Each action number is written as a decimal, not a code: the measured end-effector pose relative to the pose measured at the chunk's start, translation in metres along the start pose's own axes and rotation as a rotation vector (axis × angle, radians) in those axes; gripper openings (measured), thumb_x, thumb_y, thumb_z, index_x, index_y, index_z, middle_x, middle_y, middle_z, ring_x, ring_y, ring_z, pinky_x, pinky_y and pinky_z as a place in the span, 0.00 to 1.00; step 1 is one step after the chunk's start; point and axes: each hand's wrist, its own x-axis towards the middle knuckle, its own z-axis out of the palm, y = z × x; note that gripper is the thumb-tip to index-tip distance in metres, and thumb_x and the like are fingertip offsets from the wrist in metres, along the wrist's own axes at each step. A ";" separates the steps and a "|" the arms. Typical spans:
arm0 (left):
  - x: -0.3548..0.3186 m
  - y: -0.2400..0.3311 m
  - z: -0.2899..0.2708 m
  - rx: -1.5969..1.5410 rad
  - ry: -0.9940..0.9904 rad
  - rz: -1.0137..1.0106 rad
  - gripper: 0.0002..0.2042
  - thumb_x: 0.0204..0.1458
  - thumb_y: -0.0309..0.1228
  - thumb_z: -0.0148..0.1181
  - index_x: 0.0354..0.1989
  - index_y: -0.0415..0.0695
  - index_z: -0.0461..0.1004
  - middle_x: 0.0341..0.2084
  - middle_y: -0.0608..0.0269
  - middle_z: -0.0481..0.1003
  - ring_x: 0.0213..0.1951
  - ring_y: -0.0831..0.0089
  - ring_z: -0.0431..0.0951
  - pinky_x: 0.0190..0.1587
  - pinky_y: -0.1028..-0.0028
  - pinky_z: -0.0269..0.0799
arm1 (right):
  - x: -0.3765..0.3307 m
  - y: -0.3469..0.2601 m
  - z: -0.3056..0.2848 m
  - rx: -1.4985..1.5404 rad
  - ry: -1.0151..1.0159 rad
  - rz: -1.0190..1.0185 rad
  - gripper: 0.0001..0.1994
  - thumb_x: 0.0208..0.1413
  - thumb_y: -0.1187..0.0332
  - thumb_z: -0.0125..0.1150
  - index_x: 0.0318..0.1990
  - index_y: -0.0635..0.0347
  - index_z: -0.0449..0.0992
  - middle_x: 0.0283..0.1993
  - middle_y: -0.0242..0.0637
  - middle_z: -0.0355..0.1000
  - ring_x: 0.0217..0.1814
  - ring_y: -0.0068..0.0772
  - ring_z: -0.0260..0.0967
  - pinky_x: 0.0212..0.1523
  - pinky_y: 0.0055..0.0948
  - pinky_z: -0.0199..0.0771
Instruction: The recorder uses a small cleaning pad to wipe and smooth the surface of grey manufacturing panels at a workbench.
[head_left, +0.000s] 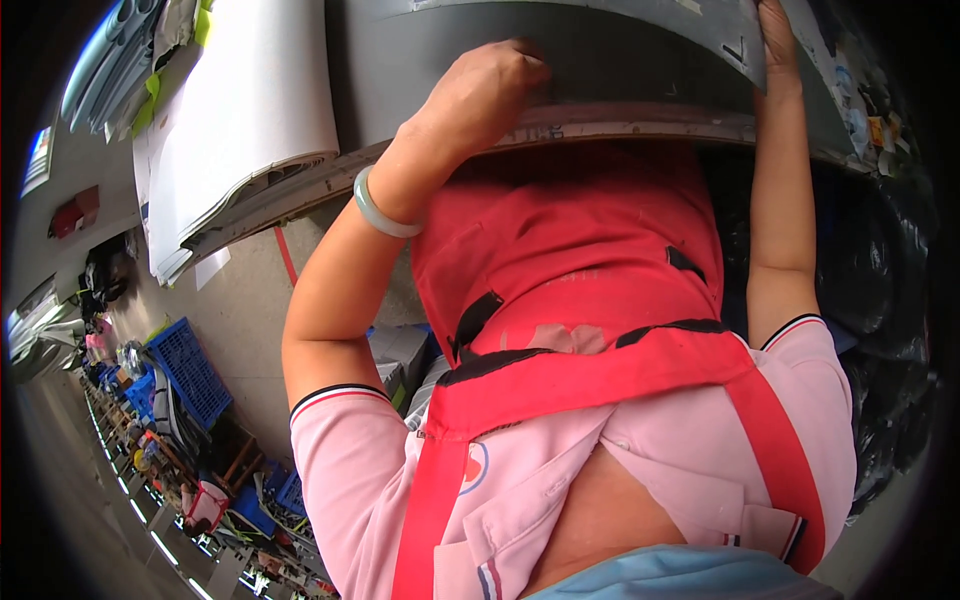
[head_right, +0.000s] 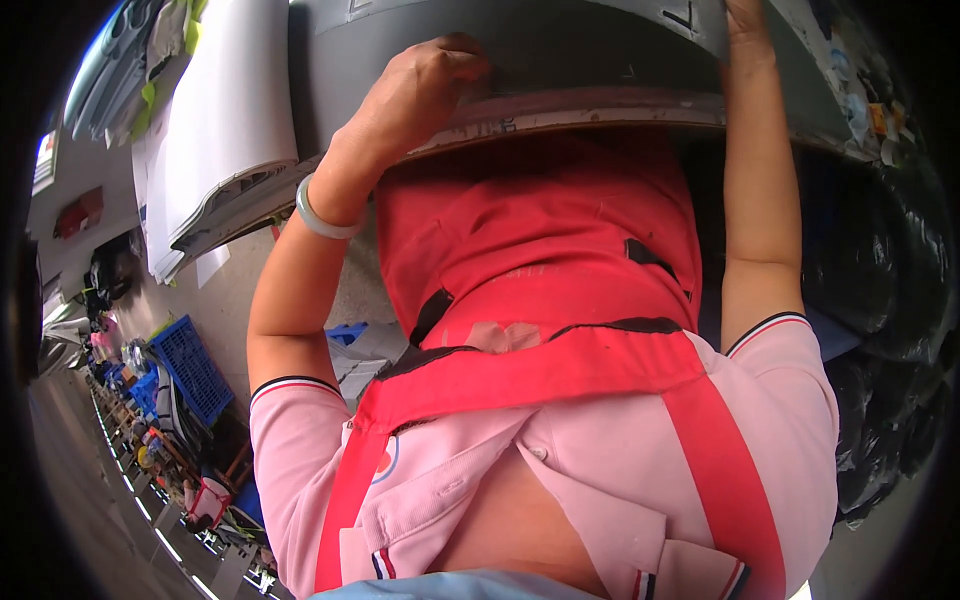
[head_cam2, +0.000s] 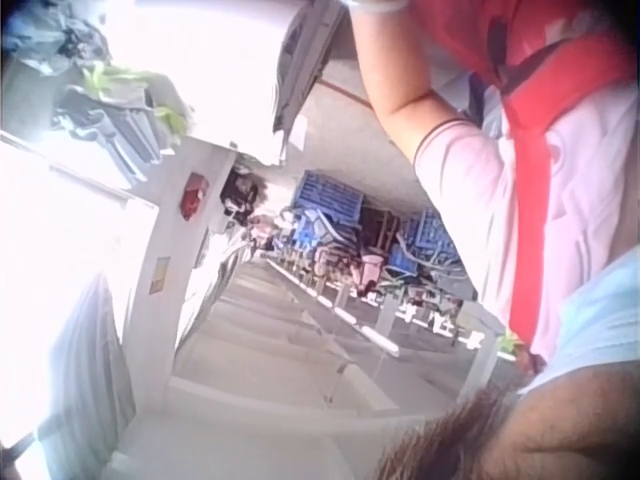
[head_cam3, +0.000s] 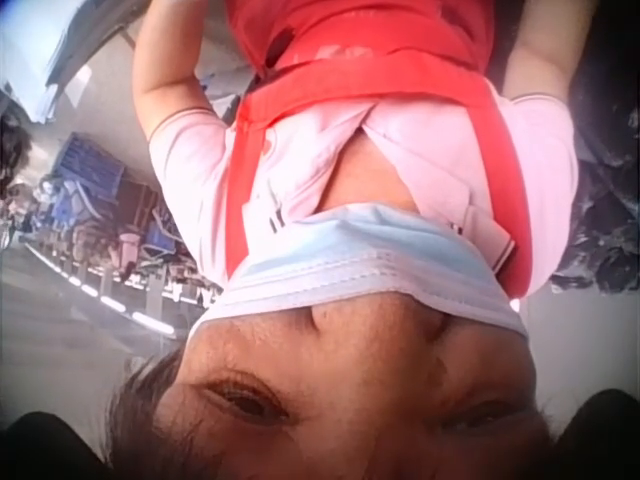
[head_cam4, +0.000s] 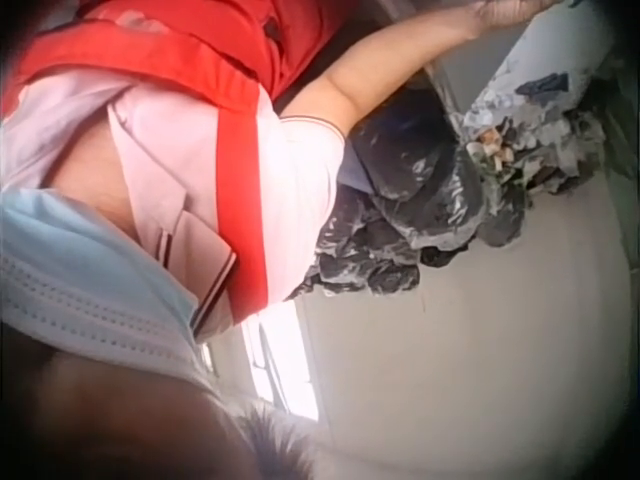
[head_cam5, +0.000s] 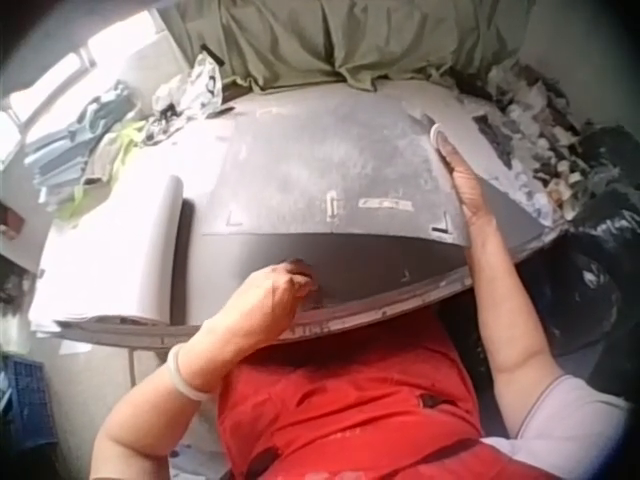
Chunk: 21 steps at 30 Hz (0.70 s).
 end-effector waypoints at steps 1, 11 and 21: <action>0.002 0.004 0.002 0.064 0.096 0.019 0.11 0.51 0.26 0.64 0.43 0.40 0.83 0.43 0.54 0.80 0.42 0.52 0.81 0.47 0.63 0.78 | 0.001 -0.002 -0.005 0.000 0.004 -0.004 0.24 0.58 0.55 0.72 0.57 0.59 0.77 0.48 0.38 0.81 0.47 0.33 0.79 0.52 0.33 0.80; 0.014 0.017 0.005 0.067 -0.087 -0.132 0.08 0.56 0.30 0.62 0.41 0.42 0.83 0.39 0.50 0.82 0.41 0.51 0.82 0.45 0.60 0.78 | 0.003 0.005 -0.014 -0.102 -0.032 0.038 0.25 0.59 0.53 0.70 0.57 0.60 0.78 0.49 0.38 0.81 0.47 0.32 0.79 0.53 0.31 0.79; 0.013 0.013 0.002 -0.092 -0.005 -0.121 0.13 0.48 0.35 0.70 0.40 0.41 0.84 0.33 0.50 0.83 0.38 0.51 0.83 0.43 0.61 0.79 | 0.010 0.006 -0.033 -0.092 -0.047 0.047 0.25 0.59 0.53 0.70 0.56 0.63 0.78 0.47 0.39 0.81 0.45 0.33 0.79 0.51 0.32 0.80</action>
